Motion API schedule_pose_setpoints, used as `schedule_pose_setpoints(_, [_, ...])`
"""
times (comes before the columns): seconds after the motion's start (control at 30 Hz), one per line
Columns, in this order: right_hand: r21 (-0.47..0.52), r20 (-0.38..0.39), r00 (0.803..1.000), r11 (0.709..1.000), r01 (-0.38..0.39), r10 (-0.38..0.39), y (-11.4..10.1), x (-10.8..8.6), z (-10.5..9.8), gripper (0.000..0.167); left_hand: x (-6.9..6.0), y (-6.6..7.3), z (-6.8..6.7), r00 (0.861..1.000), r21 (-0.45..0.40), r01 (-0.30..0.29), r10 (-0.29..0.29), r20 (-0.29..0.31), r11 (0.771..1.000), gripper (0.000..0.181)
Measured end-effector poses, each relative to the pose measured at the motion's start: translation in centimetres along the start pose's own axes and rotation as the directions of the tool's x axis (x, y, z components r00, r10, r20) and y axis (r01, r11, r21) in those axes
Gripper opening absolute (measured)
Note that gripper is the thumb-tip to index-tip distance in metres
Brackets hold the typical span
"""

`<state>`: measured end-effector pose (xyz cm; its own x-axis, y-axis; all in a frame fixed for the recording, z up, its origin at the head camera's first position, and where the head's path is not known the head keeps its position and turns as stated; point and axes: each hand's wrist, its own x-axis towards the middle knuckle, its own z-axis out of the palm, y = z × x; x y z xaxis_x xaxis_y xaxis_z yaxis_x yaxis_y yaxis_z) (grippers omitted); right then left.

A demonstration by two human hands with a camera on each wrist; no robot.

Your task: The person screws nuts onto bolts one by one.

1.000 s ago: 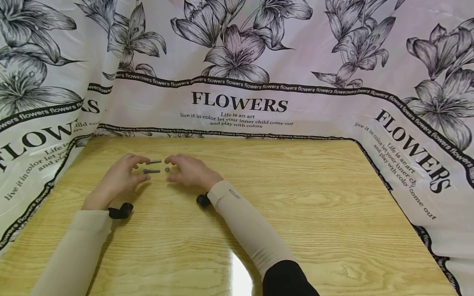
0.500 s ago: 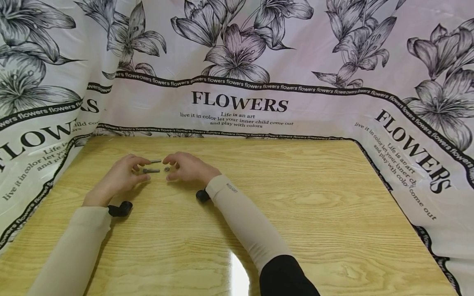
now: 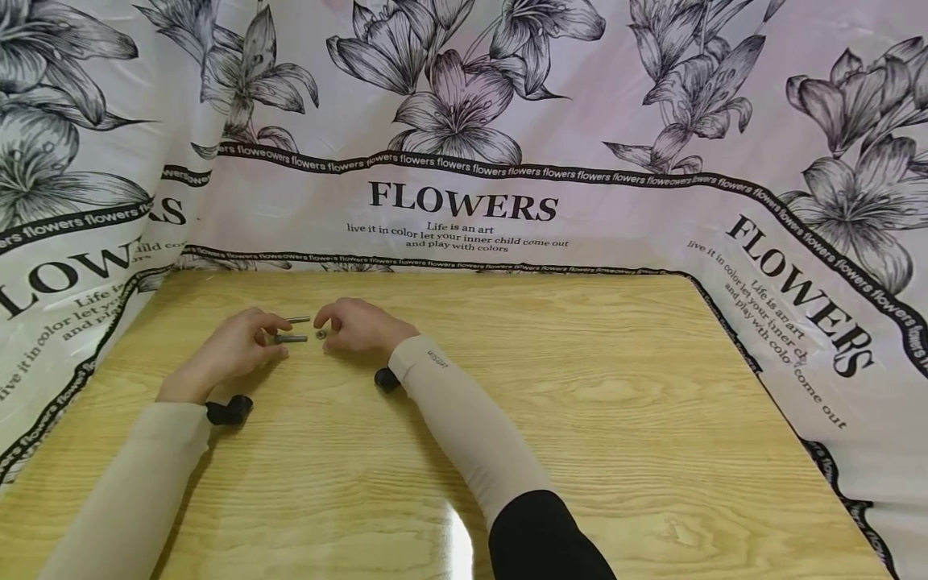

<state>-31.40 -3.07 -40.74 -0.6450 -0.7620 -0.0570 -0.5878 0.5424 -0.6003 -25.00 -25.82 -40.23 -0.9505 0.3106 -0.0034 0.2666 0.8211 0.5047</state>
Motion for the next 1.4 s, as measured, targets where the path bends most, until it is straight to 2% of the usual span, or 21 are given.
schedule_pose_setpoints(0.27, [-0.052, 0.034, 0.999, 0.999, -0.014, 0.016, 0.00, 0.79, -0.02, 0.039, 0.26, -0.43, -0.09, 1.000, 0.042, -0.025, 0.025, -0.002, 0.999, 0.032])
schedule_pose_setpoints(0.47, [-0.084, 0.051, 0.999, 0.996, -0.014, 0.018, 0.05, 0.92, -0.15, 0.035, 0.75, -0.36, 0.10, 0.999, 0.041, -0.037, 0.037, -0.004, 0.998, 0.028])
schedule_pose_setpoints(0.7, [-0.068, 0.067, 0.998, 0.998, 0.014, -0.009, 0.15, 0.81, -0.30, 0.025, 0.67, -0.34, 0.18, 1.000, 0.031, -0.007, 0.007, 0.008, 1.000, 0.023])
schedule_pose_setpoints(1.03, [-0.093, 0.080, 0.997, 0.996, 0.006, 0.002, -0.12, 0.59, -0.23, 0.018, 0.23, -0.51, -0.01, 1.000, 0.020, 0.009, -0.009, 0.018, 1.000, 0.015])
schedule_pose_setpoints(1.23, [-0.149, 0.085, 0.996, 0.989, 0.013, -0.001, -0.44, 0.53, -0.07, 0.005, 0.08, -0.38, -0.01, 0.999, 0.014, 0.021, -0.021, 0.024, 1.000, 0.010])
schedule_pose_setpoints(1.4, [-0.165, 0.090, 0.996, 0.986, 0.008, 0.007, -0.61, 0.50, -0.03, 0.006, 0.05, -0.28, 0.14, 0.999, 0.033, 0.018, -0.019, 0.030, 0.999, 0.007])
